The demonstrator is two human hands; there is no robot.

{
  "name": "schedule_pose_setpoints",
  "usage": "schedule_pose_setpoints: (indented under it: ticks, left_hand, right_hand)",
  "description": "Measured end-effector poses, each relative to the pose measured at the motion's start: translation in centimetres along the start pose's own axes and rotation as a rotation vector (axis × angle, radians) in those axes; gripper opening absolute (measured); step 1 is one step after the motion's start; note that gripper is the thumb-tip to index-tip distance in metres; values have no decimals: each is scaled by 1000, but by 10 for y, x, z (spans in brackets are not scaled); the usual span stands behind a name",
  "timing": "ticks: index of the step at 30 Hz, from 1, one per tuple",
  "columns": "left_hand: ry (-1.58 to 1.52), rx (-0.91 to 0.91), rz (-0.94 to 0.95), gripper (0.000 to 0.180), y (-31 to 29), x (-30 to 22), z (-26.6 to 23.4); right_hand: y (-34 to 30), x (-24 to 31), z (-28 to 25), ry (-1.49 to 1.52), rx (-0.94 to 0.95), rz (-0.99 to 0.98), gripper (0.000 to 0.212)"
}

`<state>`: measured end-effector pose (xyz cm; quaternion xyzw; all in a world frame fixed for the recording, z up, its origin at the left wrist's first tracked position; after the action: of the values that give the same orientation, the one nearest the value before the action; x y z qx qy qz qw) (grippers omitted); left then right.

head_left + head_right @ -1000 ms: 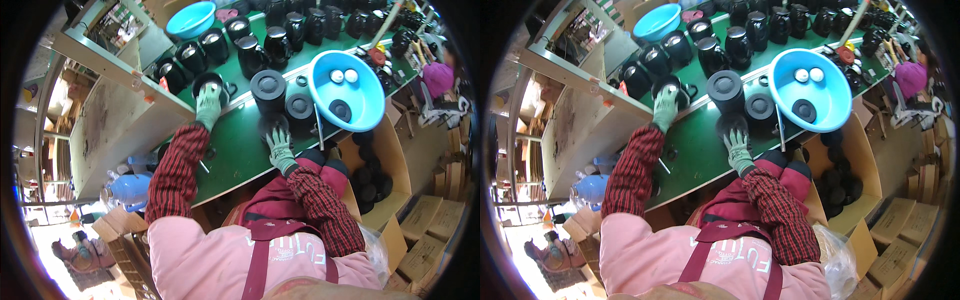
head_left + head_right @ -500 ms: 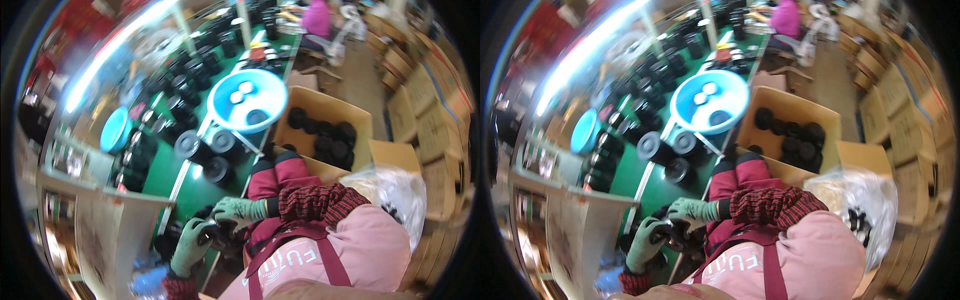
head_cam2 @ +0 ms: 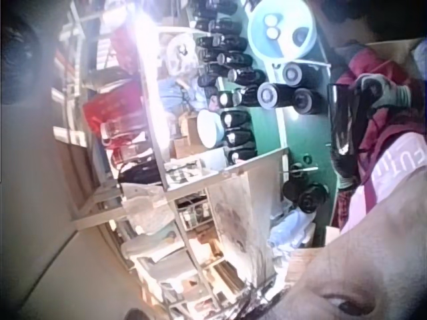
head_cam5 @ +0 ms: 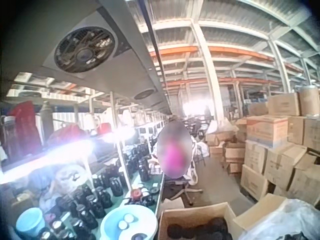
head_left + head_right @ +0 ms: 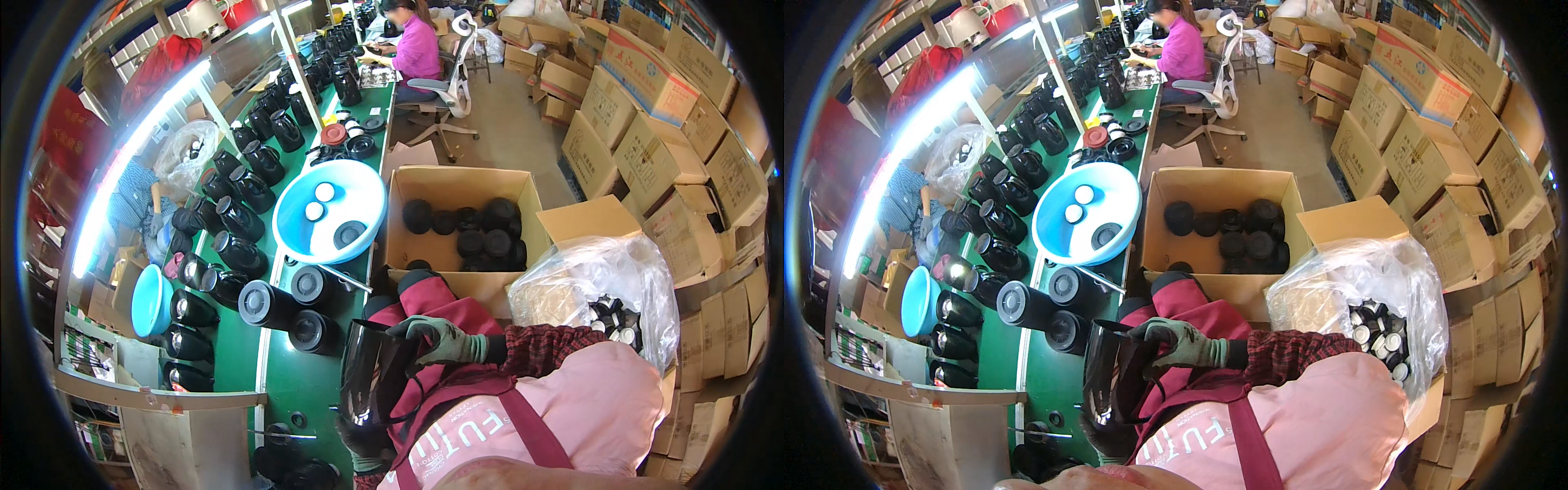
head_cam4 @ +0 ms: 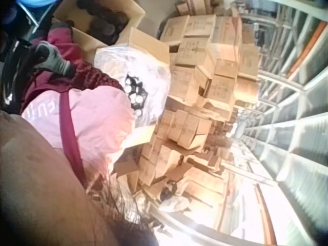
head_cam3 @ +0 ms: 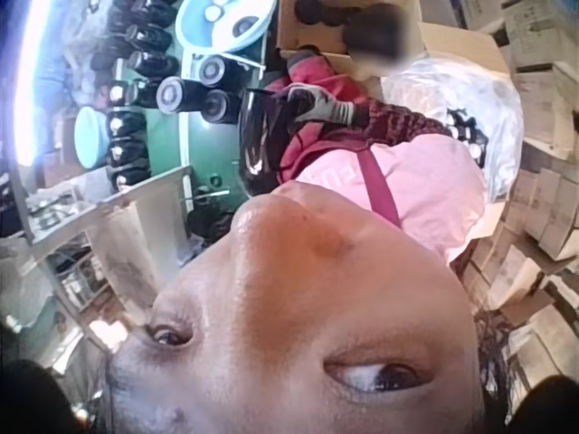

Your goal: The person assembles black kettles by inserting a metal component into the base and screwing on a lid. The person handles multiple kettles one at a time, placing them on a green table and into a cardboard box.

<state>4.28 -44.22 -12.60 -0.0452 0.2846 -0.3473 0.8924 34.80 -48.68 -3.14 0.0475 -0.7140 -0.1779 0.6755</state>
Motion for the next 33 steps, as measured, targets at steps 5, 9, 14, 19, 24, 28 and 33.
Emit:
schedule_pose_setpoints:
  ticks: [5,9,14,19,24,28,33]
  left_hand:
    - [162,46,-160,49,15,16,7]
    - [271,29,-129,46,35,22,18]
    - [519,-16,-98,43,18,-3,19]
    - [743,-93,-124,39,-25,-29,9]
    - [521,-90,-77,37,-18,-32,23]
    - [862,89,47,58,-9,-39,41]
    - [905,22,32,79,-9,-36,24]
  right_hand:
    - [-1,12,11,-56,114,-168,34]
    - [9,21,22,525,322,176,34]
    - [25,29,12,2,437,139,64]
    - [21,6,-5,20,537,301,73]
    - [9,-10,-12,140,499,332,75]
    - [12,-16,-14,177,455,489,76]
    - [31,-9,7,109,564,427,75]
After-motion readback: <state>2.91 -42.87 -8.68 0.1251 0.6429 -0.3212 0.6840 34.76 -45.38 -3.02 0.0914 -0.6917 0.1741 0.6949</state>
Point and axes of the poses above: each hand's wrist, its own y-axis towards the middle knuckle, its own z-axis out of the palm, x = y × z, the point moved 4 cm from there along y, towards the middle knuckle, and after that the axes turned 3 degrees about -x, right-handed, at the moved point
